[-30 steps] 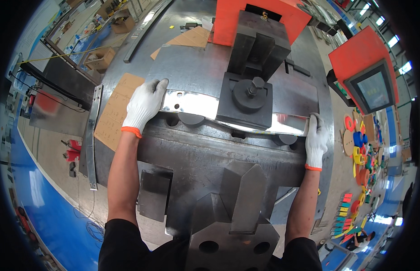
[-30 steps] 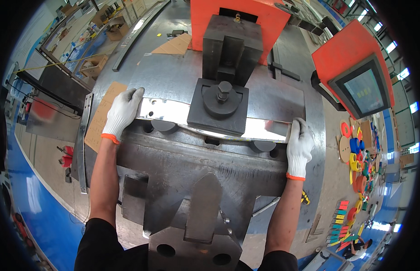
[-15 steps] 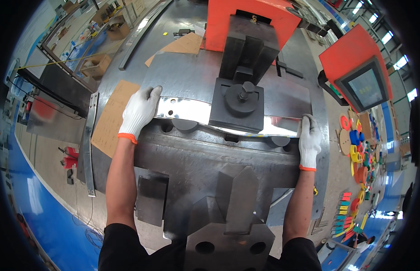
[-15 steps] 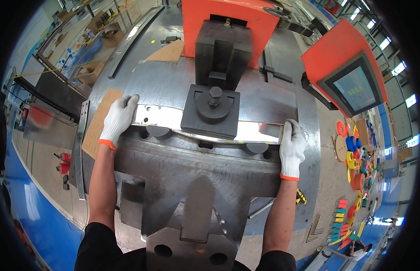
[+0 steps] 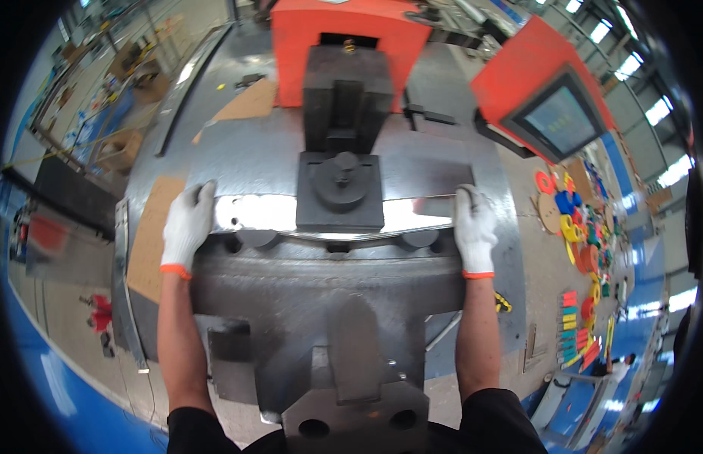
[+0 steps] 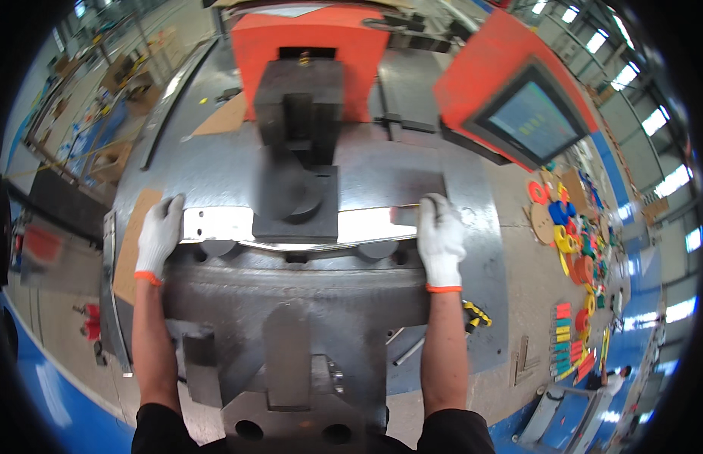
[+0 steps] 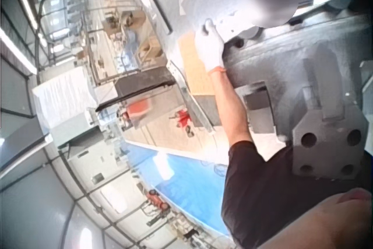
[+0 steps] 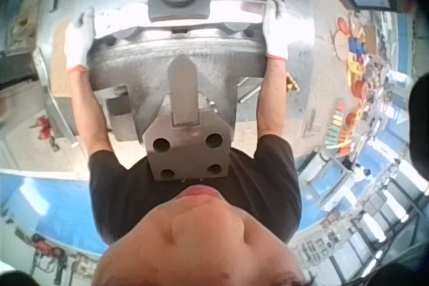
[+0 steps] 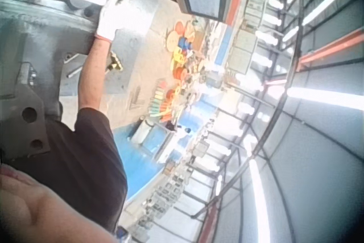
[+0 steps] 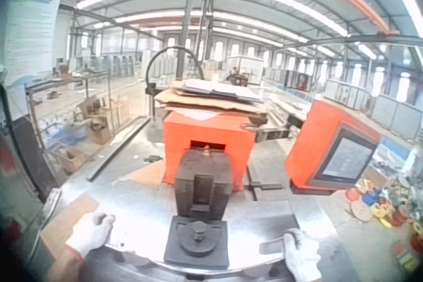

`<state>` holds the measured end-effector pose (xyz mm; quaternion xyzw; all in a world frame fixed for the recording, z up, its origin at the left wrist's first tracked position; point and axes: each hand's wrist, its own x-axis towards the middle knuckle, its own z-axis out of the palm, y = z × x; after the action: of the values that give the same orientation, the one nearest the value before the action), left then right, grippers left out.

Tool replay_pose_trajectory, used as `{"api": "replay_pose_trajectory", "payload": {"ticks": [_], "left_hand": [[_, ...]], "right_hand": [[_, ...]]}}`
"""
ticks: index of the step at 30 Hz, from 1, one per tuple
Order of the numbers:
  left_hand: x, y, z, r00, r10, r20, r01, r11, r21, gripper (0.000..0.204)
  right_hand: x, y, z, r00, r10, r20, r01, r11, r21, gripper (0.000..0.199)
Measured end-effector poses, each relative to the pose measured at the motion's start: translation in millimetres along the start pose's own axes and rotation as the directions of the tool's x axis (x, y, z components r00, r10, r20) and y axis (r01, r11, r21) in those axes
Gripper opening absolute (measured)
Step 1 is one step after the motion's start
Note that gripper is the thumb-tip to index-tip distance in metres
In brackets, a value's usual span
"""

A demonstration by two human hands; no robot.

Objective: The person bends a metal strip using a press machine, then removes it and uses a hammer to further shape it on the floor. The person then carries the shaped metal piece to another area.

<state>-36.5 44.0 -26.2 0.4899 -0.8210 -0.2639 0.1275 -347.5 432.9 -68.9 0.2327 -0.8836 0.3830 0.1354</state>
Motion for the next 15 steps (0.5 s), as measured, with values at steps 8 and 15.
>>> {"api": "replay_pose_trajectory", "payload": {"ticks": [8,15], "left_hand": [[3.8,-10.4,7.3,0.996,0.078,-0.039,-0.078,0.997,0.0,0.057],[0.3,-6.4,3.4,0.995,0.064,-0.07,-0.063,0.998,0.005,0.054]], "right_hand": [[4.0,-4.6,0.0,0.999,-0.017,-0.042,0.017,1.0,-0.008,0.023],[0.2,7.0,5.9,1.0,0.021,0.004,-0.021,0.999,0.028,0.03]]}}
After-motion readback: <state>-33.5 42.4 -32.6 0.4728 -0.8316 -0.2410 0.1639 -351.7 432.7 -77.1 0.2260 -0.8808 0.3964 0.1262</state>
